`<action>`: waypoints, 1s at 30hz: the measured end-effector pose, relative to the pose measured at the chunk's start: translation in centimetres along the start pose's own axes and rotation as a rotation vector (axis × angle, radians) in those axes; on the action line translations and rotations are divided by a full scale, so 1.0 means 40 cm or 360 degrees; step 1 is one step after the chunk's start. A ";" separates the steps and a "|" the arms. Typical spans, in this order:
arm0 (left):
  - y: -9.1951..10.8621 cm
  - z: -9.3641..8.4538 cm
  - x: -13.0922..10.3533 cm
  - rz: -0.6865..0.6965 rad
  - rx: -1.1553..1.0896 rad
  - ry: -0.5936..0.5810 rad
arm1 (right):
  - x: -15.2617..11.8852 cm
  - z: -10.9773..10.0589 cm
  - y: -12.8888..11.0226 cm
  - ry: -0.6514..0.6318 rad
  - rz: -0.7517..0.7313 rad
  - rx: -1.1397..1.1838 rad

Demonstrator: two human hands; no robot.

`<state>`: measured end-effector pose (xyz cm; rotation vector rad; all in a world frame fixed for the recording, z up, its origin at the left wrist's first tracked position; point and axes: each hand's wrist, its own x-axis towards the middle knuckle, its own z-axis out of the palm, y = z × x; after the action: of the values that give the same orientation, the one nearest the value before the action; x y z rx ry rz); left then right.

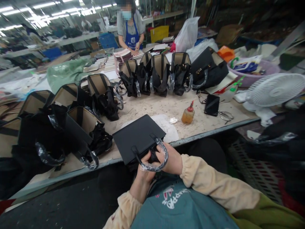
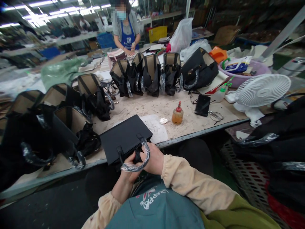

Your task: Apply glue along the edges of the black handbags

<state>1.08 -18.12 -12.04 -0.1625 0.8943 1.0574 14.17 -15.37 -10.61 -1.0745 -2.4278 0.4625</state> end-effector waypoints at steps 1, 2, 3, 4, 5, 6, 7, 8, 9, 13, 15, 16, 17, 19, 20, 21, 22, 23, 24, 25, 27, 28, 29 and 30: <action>0.003 -0.001 0.005 0.0008 -0.0019 0.0009 | -0.002 -0.001 -0.003 -0.0005 0.0003 -0.0050; 0.007 -0.003 0.010 0.0017 -0.0033 0.0004 | -0.005 -0.005 -0.007 0.0000 0.0010 -0.0086; 0.011 -0.005 0.013 0.0029 -0.0044 -0.0009 | -0.009 -0.009 -0.010 0.0012 0.0016 -0.0095; 0.014 -0.005 0.015 0.0036 -0.0052 -0.0022 | -0.013 -0.014 -0.013 0.0037 0.0016 -0.0064; 0.016 -0.004 0.016 0.0046 -0.0061 -0.0029 | -0.018 -0.019 -0.015 0.0074 0.0009 -0.0008; 0.018 -0.002 0.015 0.0054 -0.0070 -0.0030 | -0.024 -0.024 -0.015 0.0124 0.0001 0.0066; 0.018 0.002 0.014 0.0067 -0.0079 -0.0028 | -0.029 -0.026 -0.015 0.0191 0.0002 0.0149; 0.018 0.007 0.011 0.0081 -0.0085 -0.0026 | -0.034 -0.026 -0.014 0.0265 0.0011 0.0234; 0.017 0.012 0.009 0.0092 -0.0088 -0.0024 | -0.039 -0.025 -0.012 0.0332 0.0038 0.0315; 0.014 0.020 0.004 0.0039 -0.0117 0.0010 | -0.049 -0.015 -0.004 0.0353 0.0423 0.0710; 0.013 0.016 0.006 -0.0015 -0.0128 0.0027 | -0.046 -0.013 0.001 0.0289 0.0582 0.0914; 0.013 0.012 0.008 -0.0032 -0.0131 0.0053 | -0.044 -0.012 0.003 0.0269 0.0594 0.0966; 0.013 0.007 0.010 -0.0038 -0.0138 0.0096 | -0.042 -0.011 0.005 0.0259 0.0574 0.0968; 0.014 -0.004 0.016 -0.0036 -0.0181 0.0194 | -0.040 -0.007 0.008 0.0260 0.0496 0.0875; 0.015 -0.010 0.019 -0.0038 -0.0220 0.0218 | -0.040 -0.004 0.009 0.0271 0.0450 0.0815; 0.016 -0.016 0.022 -0.0050 -0.0263 0.0201 | -0.040 0.000 0.009 0.0280 0.0396 0.0758; 0.017 -0.022 0.023 -0.0071 -0.0299 0.0148 | -0.041 0.004 0.008 0.0284 0.0345 0.0697; 0.018 -0.026 0.023 -0.0100 -0.0322 0.0086 | -0.041 0.007 0.006 0.0284 0.0305 0.0626; 0.020 -0.029 0.023 -0.0128 -0.0331 0.0027 | -0.040 0.009 0.003 0.0281 0.0283 0.0538; 0.023 -0.030 0.021 -0.0151 -0.0331 -0.0017 | -0.039 0.009 -0.001 0.0273 0.0277 0.0435; 0.028 -0.027 0.017 -0.0178 -0.0324 -0.0052 | -0.035 0.005 -0.011 0.0211 0.0293 0.0226; 0.031 -0.024 0.015 -0.0183 -0.0317 -0.0049 | -0.032 0.002 -0.017 0.0163 0.0286 0.0143; 0.033 -0.020 0.013 -0.0184 -0.0295 -0.0032 | -0.029 -0.002 -0.024 0.0107 0.0258 0.0077; 0.036 -0.016 0.011 -0.0172 -0.0252 -0.0001 | -0.027 -0.007 -0.030 0.0048 0.0215 0.0026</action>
<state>-0.35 -17.41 -12.35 -0.3390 0.7922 1.0267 14.23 -16.92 -10.11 -1.2348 -2.3308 0.5051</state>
